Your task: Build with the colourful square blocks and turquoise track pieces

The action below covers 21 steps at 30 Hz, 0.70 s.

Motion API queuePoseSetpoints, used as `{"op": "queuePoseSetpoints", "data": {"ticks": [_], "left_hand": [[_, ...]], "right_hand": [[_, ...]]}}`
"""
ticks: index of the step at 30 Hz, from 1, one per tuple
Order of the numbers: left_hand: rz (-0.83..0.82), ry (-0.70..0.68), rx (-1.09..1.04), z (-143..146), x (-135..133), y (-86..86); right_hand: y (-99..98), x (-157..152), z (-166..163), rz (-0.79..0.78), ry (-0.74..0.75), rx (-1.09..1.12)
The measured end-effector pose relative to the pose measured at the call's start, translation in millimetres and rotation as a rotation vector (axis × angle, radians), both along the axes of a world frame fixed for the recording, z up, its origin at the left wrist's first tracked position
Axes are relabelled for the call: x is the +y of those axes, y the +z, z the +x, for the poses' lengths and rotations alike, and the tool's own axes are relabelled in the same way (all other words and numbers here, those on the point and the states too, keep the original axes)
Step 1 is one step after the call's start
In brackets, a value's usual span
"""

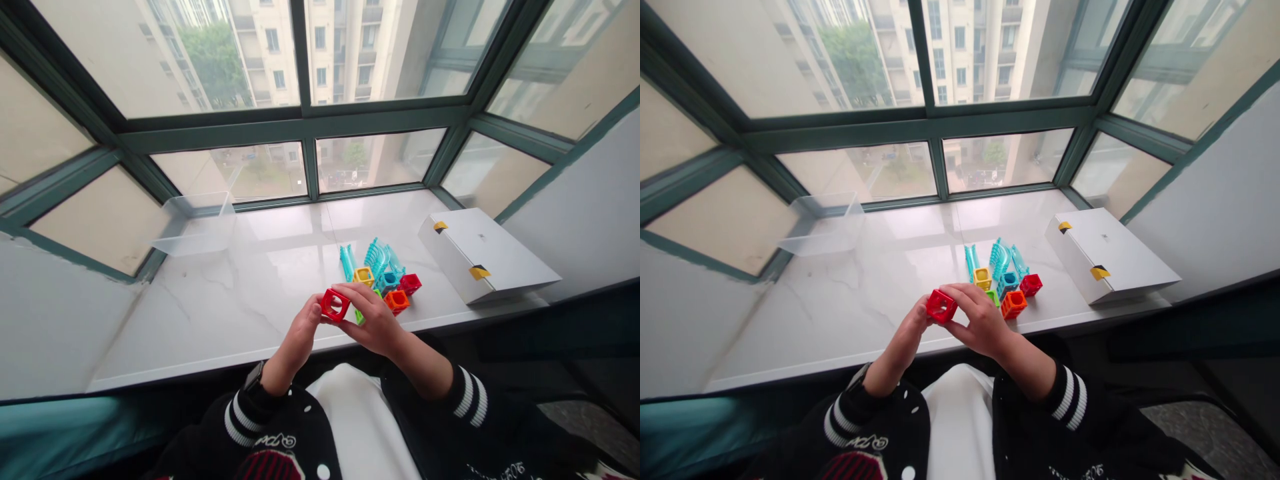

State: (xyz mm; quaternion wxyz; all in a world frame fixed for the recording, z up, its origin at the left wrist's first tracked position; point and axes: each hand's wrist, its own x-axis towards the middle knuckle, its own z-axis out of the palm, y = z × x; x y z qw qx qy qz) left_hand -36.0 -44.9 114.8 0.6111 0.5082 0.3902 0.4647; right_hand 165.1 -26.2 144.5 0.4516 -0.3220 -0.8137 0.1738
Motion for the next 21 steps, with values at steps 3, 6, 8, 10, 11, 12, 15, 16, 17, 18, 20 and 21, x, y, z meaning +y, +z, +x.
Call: {"op": "queuePoseSetpoints", "data": {"ticks": [3,6,8,10,11,12,15,16,17,18,20,21], "left_hand": [[-0.02,0.035,-0.051,-0.9,0.0,-1.3],[-0.034,0.035,-0.042,-0.8,0.4,-0.6],[-0.042,0.036,-0.066,0.2,0.9,0.8],[-0.049,0.02,-0.107,1.9,1.4,2.2],[-0.048,0.008,-0.122,2.9,1.6,2.7],[-0.043,-0.001,-0.13,3.9,1.7,3.1],[-0.032,-0.024,-0.135,7.4,1.2,3.9],[-0.035,-0.039,-0.136,8.7,0.7,4.2],[-0.036,-0.056,-0.133,10.0,0.2,4.6],[-0.033,-0.072,-0.125,11.3,-0.5,5.1],[-0.01,-0.084,-0.093,13.2,-1.8,5.8],[0.005,-0.084,-0.073,13.6,-2.3,5.9]], "right_hand": [[1.5,-1.3,-0.1,-0.006,0.044,-0.043],[0.0,-1.6,0.2,0.006,0.036,-0.082],[-2.7,-1.4,1.2,0.012,-0.011,-0.072],[-5.5,-1.2,2.0,0.02,-0.057,-0.039],[-6.4,-1.3,2.1,0.025,-0.071,-0.021],[-7.0,-1.7,1.9,0.028,-0.078,-0.008],[-6.5,-3.7,-0.4,0.023,-0.058,-0.013],[-6.0,-4.4,-1.6,0.019,-0.049,-0.023],[-5.6,-5.1,-2.6,0.017,-0.045,-0.031],[-5.3,-5.5,-3.6,0.015,-0.049,-0.035],[-5.3,-5.6,-4.5,0.019,-0.068,-0.033],[-5.4,-5.3,-4.4,0.022,-0.078,-0.03]]}}
